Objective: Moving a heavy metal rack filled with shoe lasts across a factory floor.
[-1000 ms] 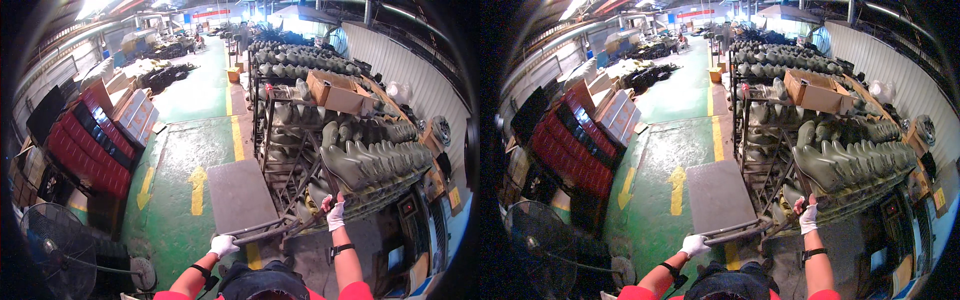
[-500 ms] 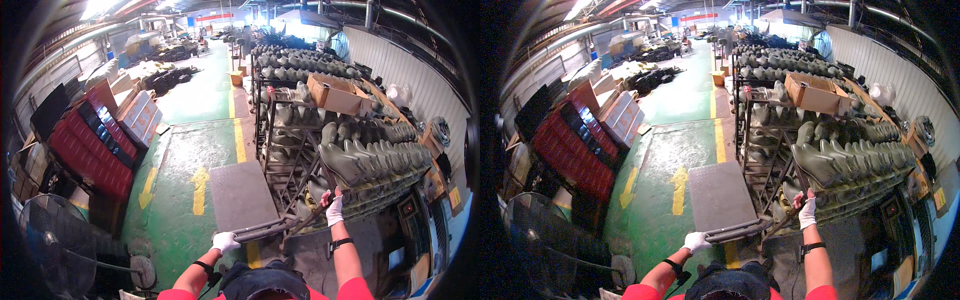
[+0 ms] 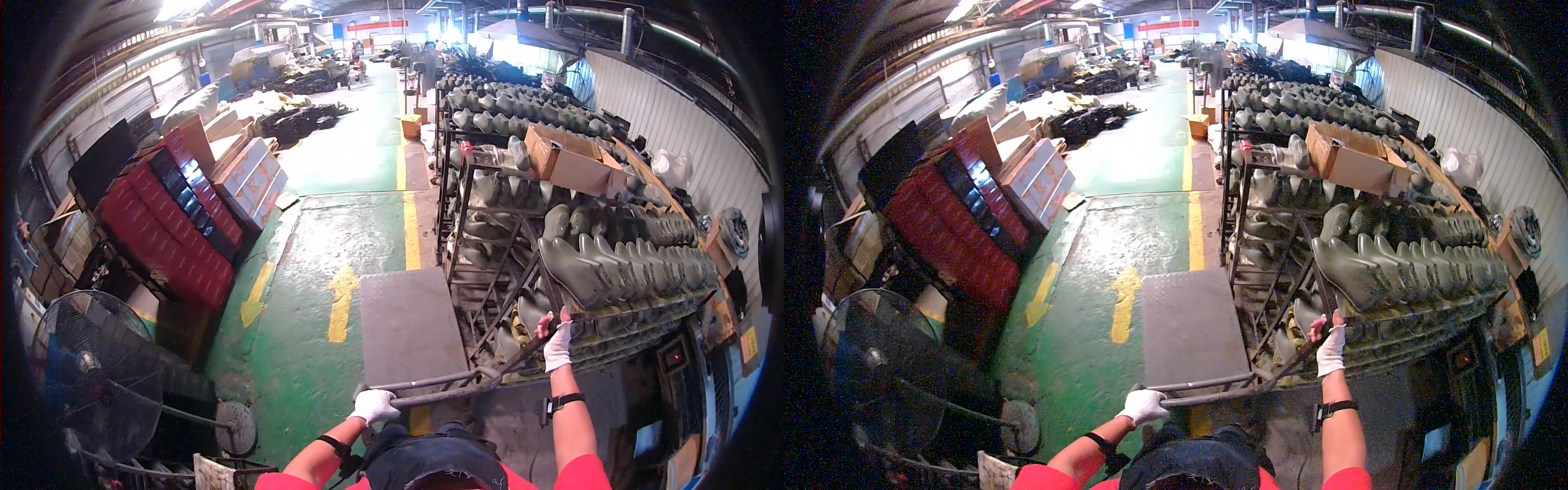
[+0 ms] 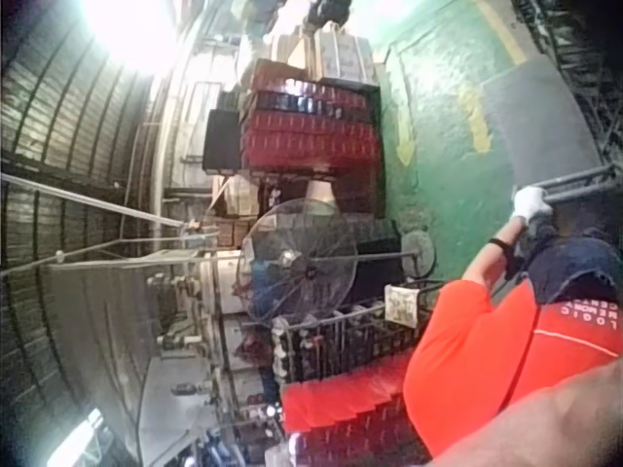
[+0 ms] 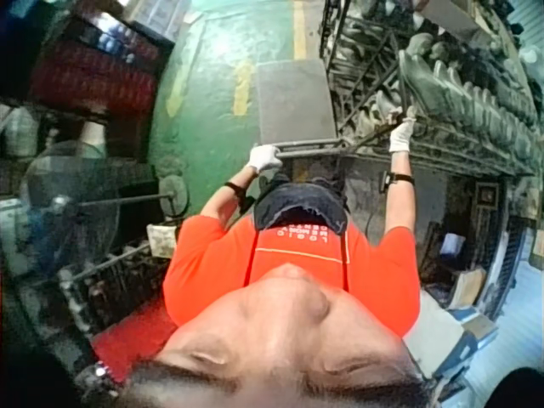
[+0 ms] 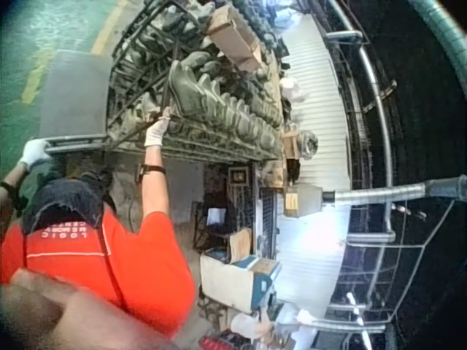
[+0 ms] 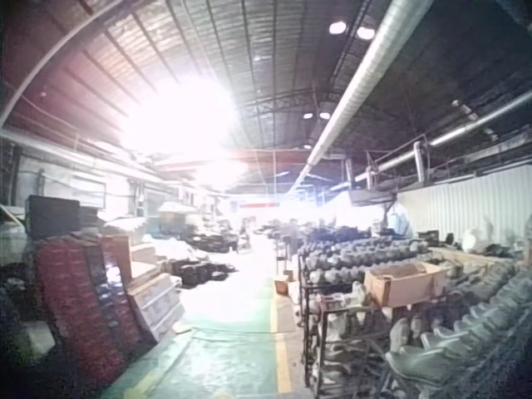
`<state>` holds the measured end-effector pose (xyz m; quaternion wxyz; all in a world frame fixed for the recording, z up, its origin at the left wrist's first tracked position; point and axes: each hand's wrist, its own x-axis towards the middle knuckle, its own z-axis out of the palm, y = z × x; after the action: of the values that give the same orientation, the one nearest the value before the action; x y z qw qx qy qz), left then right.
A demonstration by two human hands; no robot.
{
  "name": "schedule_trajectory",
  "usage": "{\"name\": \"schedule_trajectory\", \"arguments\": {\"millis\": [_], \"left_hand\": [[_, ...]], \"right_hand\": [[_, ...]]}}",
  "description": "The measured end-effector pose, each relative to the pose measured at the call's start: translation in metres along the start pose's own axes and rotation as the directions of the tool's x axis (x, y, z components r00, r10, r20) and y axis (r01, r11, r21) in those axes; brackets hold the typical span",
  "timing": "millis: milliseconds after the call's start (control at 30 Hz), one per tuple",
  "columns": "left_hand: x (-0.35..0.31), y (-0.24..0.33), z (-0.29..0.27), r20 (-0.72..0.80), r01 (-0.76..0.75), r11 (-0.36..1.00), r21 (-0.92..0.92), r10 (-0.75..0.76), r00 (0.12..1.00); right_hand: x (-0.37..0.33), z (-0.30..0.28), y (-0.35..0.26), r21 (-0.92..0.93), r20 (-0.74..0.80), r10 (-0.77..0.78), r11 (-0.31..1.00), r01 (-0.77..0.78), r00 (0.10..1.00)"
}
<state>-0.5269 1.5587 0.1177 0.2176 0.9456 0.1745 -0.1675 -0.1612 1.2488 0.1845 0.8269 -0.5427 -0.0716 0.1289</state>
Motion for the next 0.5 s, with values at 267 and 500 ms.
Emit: {"name": "schedule_trajectory", "arguments": {"millis": [267,500], "left_hand": [[-0.016,-0.003,0.015,0.041,-0.003,1.0,-0.007,0.003,0.999],[-0.021,-0.005,0.019,-0.012,-0.035,0.999,-0.021,0.035,0.999]], "right_hand": [[0.002,0.0,0.003,0.046,-0.031,0.028,0.999,-0.026,0.999],[0.002,-0.003,0.005,0.039,-0.026,0.008,0.999,-0.007,1.0]]}}
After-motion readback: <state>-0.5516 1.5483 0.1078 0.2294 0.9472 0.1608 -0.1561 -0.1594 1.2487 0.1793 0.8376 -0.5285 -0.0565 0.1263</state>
